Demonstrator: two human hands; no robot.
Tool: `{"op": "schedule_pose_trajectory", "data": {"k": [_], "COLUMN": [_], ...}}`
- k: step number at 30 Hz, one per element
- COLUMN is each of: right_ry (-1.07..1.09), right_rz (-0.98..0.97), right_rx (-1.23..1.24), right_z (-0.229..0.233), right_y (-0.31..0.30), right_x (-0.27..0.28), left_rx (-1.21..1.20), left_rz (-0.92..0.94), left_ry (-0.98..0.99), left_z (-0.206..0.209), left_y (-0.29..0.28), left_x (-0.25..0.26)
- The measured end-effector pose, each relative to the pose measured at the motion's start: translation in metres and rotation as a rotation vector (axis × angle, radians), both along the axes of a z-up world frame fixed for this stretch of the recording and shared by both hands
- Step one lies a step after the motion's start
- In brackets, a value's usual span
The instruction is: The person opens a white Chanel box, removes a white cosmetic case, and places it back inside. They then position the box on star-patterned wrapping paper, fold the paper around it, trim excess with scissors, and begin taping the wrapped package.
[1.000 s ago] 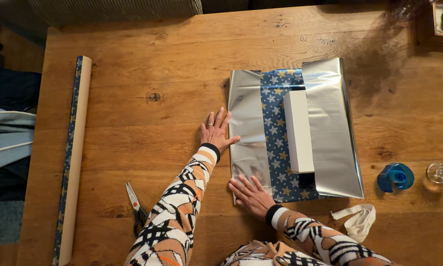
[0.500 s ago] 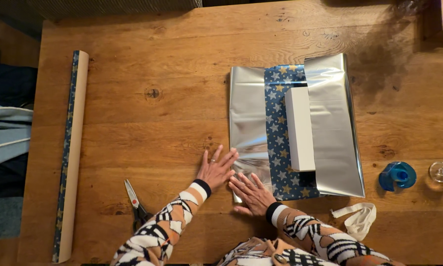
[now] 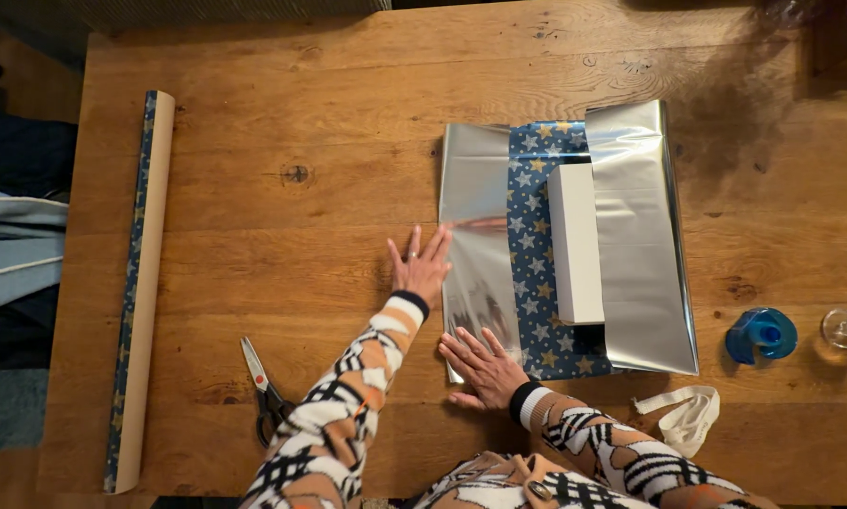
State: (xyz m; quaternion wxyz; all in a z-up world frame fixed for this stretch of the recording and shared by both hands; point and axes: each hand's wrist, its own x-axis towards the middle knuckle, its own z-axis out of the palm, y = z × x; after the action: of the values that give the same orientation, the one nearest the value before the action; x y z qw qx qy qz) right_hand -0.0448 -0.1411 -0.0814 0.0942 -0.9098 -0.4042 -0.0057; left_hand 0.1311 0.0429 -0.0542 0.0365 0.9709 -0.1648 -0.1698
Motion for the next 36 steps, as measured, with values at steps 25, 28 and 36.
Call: {"op": "schedule_pose_trajectory", "data": {"k": [25, 28, 36], "right_ry": [0.036, 0.041, 0.236], "right_rz": [0.008, 0.019, 0.045], "right_rx": [-0.015, -0.041, -0.124], "right_z": [-0.01, -0.008, 0.016], "right_y": [-0.001, -0.001, -0.001], "right_x": [-0.003, -0.002, 0.009], "left_rx": [0.201, 0.233, -0.094], "left_rz": [0.31, 0.311, 0.263], "left_ry": [0.091, 0.217, -0.346], "left_z": [0.005, 0.026, 0.045], "left_y": [-0.064, -0.064, -0.087], "left_x": [0.197, 0.218, 0.097]}}
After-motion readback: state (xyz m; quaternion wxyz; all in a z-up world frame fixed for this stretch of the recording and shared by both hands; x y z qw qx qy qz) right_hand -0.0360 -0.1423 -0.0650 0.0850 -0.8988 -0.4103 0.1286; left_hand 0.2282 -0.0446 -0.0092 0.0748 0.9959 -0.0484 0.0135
